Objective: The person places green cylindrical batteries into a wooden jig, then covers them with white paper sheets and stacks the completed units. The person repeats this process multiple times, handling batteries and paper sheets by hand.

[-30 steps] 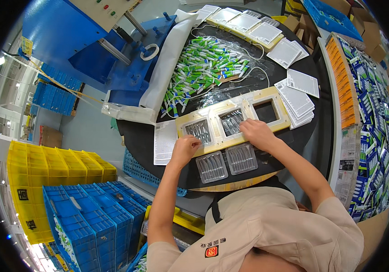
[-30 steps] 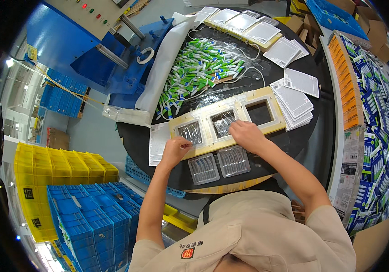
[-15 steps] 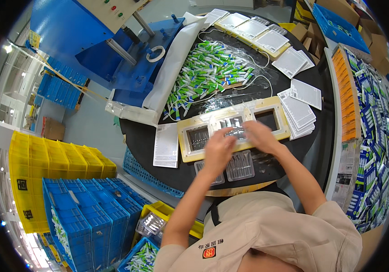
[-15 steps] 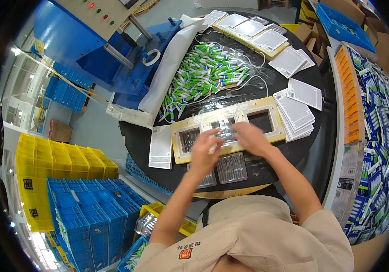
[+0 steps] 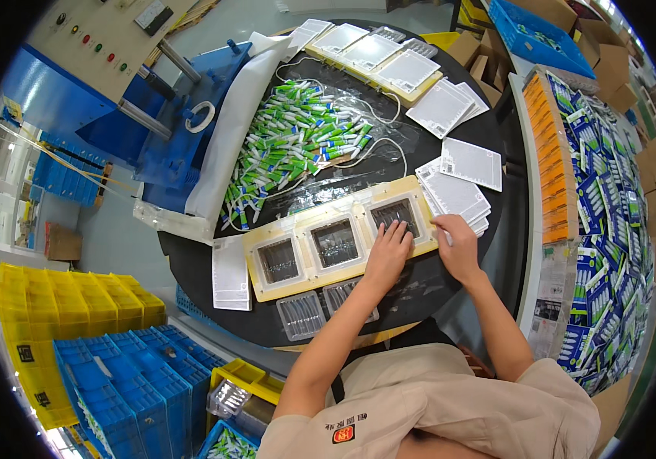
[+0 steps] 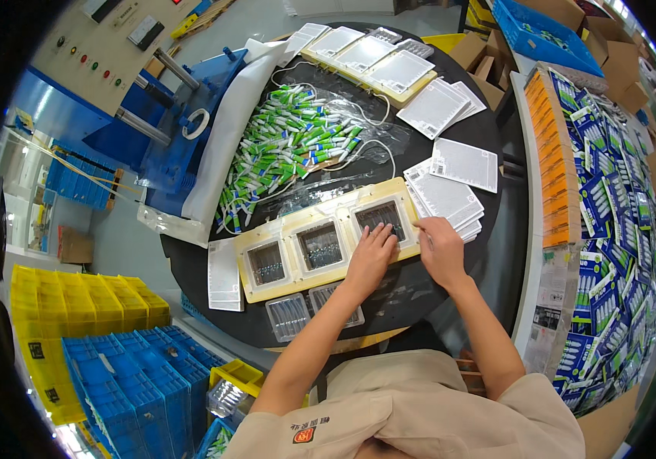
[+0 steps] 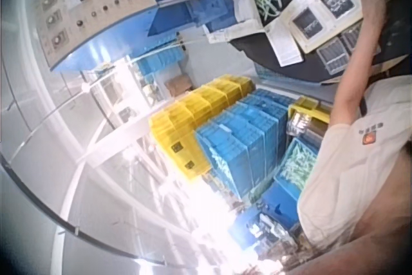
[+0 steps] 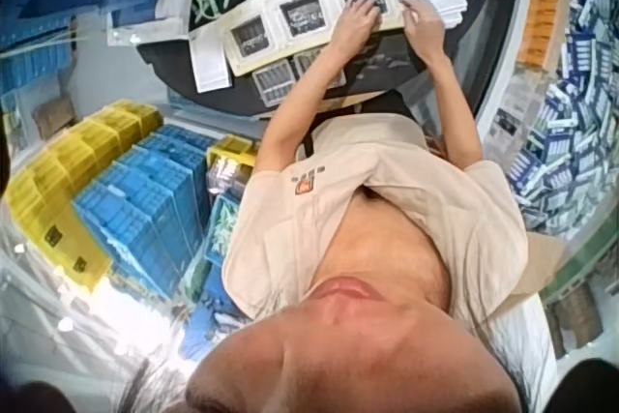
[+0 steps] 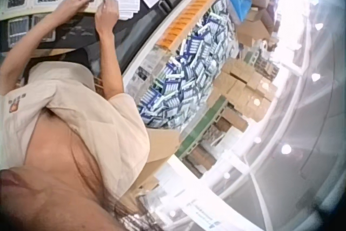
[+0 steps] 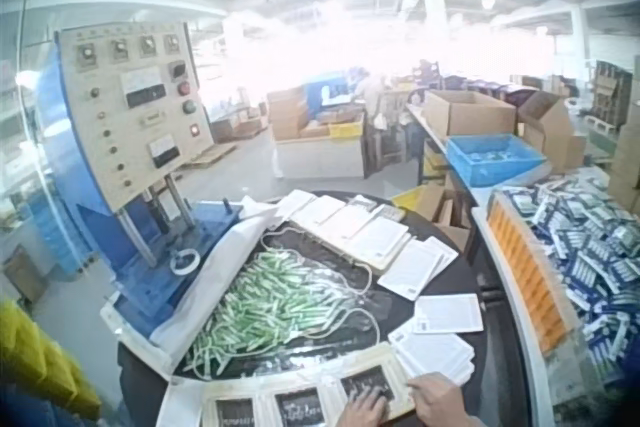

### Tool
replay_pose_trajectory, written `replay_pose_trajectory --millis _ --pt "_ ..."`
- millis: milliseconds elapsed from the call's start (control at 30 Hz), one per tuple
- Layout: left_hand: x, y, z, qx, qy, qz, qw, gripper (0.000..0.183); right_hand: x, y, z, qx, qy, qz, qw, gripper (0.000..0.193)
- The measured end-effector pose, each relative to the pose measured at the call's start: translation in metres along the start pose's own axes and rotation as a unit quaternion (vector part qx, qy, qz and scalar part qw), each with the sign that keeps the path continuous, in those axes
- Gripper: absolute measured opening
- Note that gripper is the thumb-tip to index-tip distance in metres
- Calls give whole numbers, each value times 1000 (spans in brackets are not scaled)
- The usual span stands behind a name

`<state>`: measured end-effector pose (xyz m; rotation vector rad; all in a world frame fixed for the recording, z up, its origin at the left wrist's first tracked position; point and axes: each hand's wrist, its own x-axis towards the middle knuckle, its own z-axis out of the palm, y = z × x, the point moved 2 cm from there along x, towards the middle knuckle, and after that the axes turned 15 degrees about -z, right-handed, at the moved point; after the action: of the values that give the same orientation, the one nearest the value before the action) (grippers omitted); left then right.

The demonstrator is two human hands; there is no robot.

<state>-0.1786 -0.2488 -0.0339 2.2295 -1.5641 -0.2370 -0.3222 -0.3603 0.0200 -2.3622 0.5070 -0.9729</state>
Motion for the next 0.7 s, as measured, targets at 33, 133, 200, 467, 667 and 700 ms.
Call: replay_pose_trajectory --millis 33,133,200,467,667,700 --pt "-1 2 -3 -9 3 3 1000 33 6 1 10 -6 -13 -27 1000 22" --pt "-8 8 -20 -79 7 -17 997 57 22 2 38 -57 -102 -103 988 29" --pt "-18 0 -40 -39 26 6 999 53 32 3 49 -66 -196 -93 974 34" --pt "-46 -240 -165 -43 281 -343 895 18 114 -55 109 54 -107 -172 978 24" --pt "4 -337 -152 41 82 -412 907 21 183 -112 324 -8 -274 -386 881 9" --pt "9 -342 -152 42 77 -414 906 22 189 -112 341 -39 -328 -383 863 10"
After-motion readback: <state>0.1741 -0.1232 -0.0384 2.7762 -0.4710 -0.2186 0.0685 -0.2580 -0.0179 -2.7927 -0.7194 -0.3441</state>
